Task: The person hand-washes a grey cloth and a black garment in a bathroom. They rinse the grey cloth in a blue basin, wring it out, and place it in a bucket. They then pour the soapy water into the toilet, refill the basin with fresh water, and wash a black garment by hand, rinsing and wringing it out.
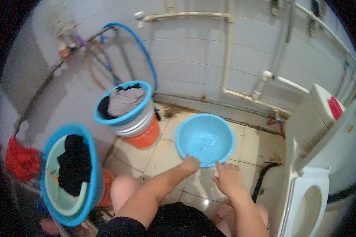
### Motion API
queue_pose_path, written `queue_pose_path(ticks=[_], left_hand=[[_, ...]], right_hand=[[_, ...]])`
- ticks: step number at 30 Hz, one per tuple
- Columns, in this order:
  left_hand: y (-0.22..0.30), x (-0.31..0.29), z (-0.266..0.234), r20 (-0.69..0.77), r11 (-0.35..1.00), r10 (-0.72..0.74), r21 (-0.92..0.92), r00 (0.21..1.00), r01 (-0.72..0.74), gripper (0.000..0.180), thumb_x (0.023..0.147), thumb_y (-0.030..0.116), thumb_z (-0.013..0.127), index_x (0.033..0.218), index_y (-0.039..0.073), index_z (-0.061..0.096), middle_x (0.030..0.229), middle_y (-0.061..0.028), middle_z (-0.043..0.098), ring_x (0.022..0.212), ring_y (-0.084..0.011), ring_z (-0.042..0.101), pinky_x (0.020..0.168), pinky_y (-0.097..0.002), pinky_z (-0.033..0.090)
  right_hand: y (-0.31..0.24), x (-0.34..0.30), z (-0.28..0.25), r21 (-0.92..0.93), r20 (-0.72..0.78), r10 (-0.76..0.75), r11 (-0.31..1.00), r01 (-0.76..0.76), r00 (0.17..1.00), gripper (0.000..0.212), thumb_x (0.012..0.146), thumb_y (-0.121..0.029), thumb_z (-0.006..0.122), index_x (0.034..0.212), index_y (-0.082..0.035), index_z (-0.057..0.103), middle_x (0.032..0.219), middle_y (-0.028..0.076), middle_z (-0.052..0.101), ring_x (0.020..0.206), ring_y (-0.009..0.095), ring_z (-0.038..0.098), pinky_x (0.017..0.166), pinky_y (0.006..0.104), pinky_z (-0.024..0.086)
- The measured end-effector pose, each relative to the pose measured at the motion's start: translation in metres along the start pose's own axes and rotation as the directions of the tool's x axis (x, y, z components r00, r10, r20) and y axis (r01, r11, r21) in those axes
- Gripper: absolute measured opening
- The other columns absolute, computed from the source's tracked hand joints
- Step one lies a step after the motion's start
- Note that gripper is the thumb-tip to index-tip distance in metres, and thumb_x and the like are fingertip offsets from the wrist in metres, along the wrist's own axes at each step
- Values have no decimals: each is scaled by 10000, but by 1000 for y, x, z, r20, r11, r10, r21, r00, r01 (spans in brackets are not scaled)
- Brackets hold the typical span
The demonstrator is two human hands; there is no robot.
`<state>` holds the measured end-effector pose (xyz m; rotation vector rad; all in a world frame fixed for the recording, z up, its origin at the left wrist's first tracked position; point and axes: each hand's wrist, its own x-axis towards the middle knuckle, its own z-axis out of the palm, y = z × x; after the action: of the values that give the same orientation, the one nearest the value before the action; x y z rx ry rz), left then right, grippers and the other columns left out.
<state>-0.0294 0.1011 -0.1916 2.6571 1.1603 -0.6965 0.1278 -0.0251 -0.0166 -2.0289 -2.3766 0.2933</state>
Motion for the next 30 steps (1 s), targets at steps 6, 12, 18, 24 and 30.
queue_pose_path(ticks=[6, 12, 18, 24, 30], left_hand=[[-65, -147, -174, -415, 984, 57, 177, 908, 20, 218, 766, 126, 550, 969, 62, 600, 983, -159, 605, 894, -317, 587, 767, -454, 445], [-161, -356, -211, -388, 920, -381, -70, 839, 385, 597, 701, 317, 683, 1216, 86, 487, 1264, -144, 450, 1174, -314, 423, 926, -411, 418], [-182, -444, -138, -295, 669, -734, -161, 611, 726, 820, 666, 340, 724, 1339, 170, 288, 1350, -171, 315, 1230, -378, 333, 961, -471, 366], [-226, -474, -108, -535, 628, -763, -478, 364, 614, 427, 672, 82, 625, 1069, 86, 470, 1057, -174, 519, 967, -369, 525, 807, -432, 448], [-225, -523, -218, -849, 713, -527, -466, -38, 524, 322, 656, 42, 584, 961, 60, 483, 970, -174, 542, 960, -360, 524, 800, -407, 435]], right_hand=[[-5, -4, 17, -18, -71, -38, 999, 37, 997, 533, 774, -357, 621, 1200, -58, 509, 1112, 136, 559, 1028, 291, 518, 917, 426, 365], [-40, 10, 19, 80, -221, -237, 963, 259, 946, 540, 735, -297, 665, 1194, -59, 513, 1168, 141, 533, 1059, 307, 496, 913, 418, 382], [-70, 25, 23, 191, -305, -380, 874, 447, 873, 514, 728, -267, 672, 1172, -51, 527, 1186, 169, 519, 1063, 338, 494, 901, 422, 401], [-71, 18, 27, 215, -128, -366, 897, 386, 922, 482, 748, -275, 662, 1153, -45, 537, 1165, 181, 530, 1047, 344, 511, 901, 418, 406], [-55, 9, 25, 150, -57, -323, 933, 328, 945, 495, 755, -287, 658, 1170, -53, 522, 1162, 167, 534, 1047, 338, 512, 904, 415, 406]])
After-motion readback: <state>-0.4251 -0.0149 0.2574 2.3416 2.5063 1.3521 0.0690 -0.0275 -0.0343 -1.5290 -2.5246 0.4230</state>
